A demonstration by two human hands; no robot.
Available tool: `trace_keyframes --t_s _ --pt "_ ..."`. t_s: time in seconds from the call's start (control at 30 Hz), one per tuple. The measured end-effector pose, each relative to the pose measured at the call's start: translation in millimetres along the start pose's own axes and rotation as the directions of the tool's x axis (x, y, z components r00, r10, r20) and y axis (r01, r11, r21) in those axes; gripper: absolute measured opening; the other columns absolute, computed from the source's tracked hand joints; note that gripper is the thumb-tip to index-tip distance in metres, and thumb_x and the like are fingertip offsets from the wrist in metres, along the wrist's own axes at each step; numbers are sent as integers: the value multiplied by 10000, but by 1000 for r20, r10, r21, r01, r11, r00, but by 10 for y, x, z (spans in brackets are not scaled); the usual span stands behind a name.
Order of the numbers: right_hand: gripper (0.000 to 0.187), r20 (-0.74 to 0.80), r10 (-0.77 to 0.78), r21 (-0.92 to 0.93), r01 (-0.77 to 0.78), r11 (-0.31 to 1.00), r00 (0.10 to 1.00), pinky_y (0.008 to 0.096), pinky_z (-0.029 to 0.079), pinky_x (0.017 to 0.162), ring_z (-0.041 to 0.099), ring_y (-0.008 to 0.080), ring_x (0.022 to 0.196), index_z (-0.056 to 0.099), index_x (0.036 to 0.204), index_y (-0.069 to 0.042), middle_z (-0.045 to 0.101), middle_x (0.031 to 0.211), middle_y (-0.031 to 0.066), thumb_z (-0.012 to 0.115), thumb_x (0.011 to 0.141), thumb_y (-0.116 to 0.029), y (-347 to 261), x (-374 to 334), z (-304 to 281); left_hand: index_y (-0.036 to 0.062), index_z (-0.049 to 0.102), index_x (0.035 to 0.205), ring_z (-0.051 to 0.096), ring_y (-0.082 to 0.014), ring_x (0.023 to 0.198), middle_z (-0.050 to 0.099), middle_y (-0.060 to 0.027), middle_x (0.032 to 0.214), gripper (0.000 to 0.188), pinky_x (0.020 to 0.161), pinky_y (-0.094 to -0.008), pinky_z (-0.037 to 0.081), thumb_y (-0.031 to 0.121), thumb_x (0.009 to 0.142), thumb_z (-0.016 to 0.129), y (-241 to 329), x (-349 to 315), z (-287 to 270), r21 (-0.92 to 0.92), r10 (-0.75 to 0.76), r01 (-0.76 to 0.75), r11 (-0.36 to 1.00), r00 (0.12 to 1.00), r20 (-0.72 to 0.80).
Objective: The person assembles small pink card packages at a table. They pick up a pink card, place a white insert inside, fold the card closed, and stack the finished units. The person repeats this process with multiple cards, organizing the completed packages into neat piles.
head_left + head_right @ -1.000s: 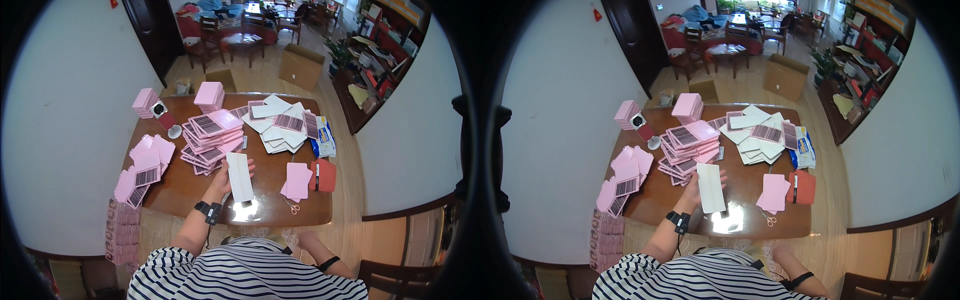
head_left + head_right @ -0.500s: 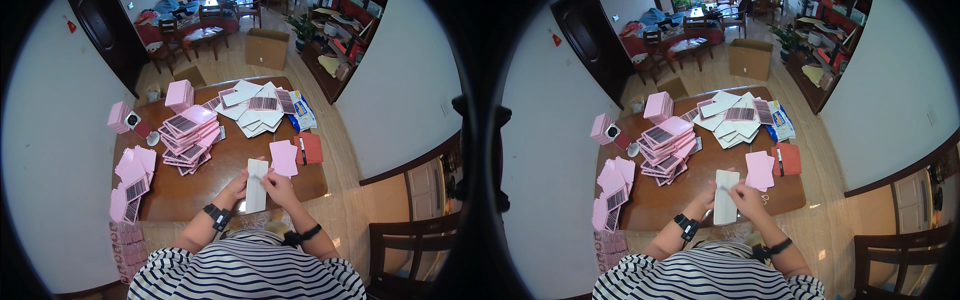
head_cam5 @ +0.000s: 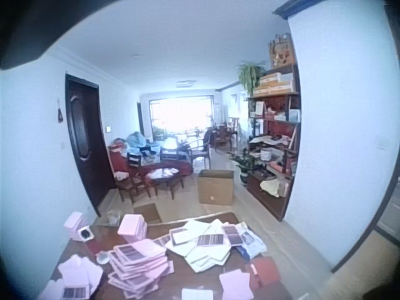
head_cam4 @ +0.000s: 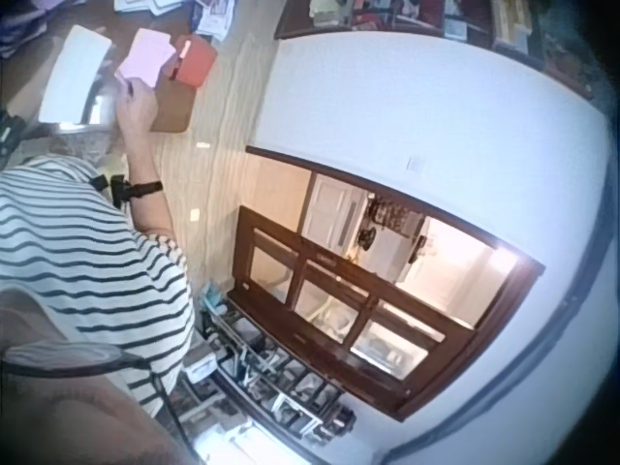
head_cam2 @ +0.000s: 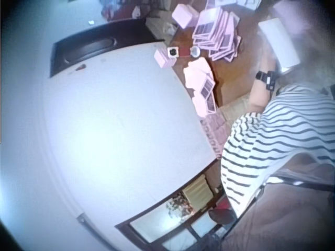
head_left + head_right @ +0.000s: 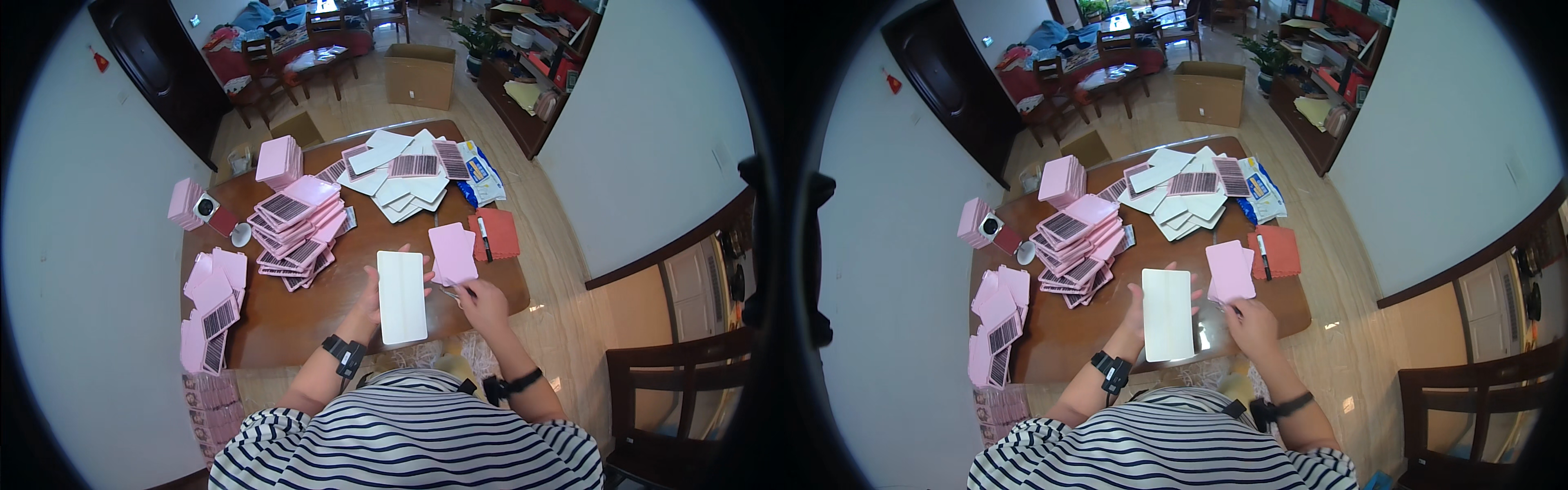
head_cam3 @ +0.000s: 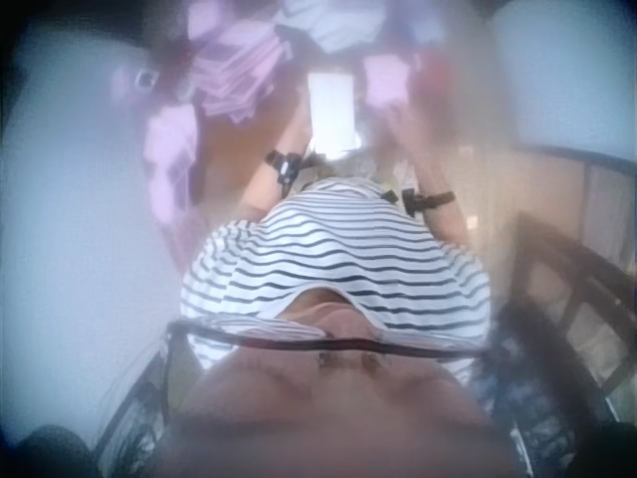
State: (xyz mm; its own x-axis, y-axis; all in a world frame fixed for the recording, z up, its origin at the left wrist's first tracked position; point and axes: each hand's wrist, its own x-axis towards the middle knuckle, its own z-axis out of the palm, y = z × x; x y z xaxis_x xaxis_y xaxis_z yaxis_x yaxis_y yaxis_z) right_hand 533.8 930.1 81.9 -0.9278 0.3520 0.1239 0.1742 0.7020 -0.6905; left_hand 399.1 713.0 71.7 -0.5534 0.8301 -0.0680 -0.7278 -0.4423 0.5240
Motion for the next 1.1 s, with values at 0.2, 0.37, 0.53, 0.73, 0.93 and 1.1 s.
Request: trace_keyframes --t_s 0.2,0.37,0.53,0.73,0.93,1.1 --pt "180 -103 -52 30 55 998 993 423 539 725 699 311 838 739 946 -102 732 875 104 663 926 -264 -359 433 222 239 211 1628 427 -434 1430 353 -169 1608 1130 1141 -583 413 806 746 632 -51 38 45 -72 29 -23 997 996 86" --pt "180 -78 -74 -18 73 997 994 433 534 696 698 310 813 733 911 -96 730 852 100 660 923 -260 -399 493 222 248 225 1623 426 -424 1434 363 -168 1603 1112 1139 -585 416 803 749 629 -45 29 -12 -107 69 -61 992 995 68" --pt "200 37 -167 29 166 986 985 460 511 641 670 329 734 709 821 -100 690 772 109 655 910 -271 -381 501 283 265 231 1620 448 -404 1414 373 -160 1597 1070 1129 -576 429 785 771 622 -15 -4 -112 -140 101 -100 985 995 -2" --pt "192 533 -290 -128 414 901 795 482 540 711 682 351 818 753 870 -133 715 871 122 637 894 -283 532 -363 181 227 235 1620 492 -317 1372 404 -119 1580 952 1111 -491 454 644 872 651 378 -225 -580 129 296 -273 953 928 -226" --pt "378 736 372 -593 274 757 566 434 567 782 732 360 910 788 965 -79 768 939 127 715 864 -436 1075 -389 -219 84 257 1604 468 -302 1409 456 -182 1543 1122 1158 -410 383 273 711 909 651 -308 -487 969 355 76 236 922 -158" --pt "367 619 208 435 -551 713 758 308 479 638 593 101 698 725 932 33 709 776 51 701 949 -333 172 571 406 -9 277 1569 463 -421 1386 468 -280 1496 1252 1181 -441 355 344 585 964 556 -48 -83 983 120 13 -183 993 9"
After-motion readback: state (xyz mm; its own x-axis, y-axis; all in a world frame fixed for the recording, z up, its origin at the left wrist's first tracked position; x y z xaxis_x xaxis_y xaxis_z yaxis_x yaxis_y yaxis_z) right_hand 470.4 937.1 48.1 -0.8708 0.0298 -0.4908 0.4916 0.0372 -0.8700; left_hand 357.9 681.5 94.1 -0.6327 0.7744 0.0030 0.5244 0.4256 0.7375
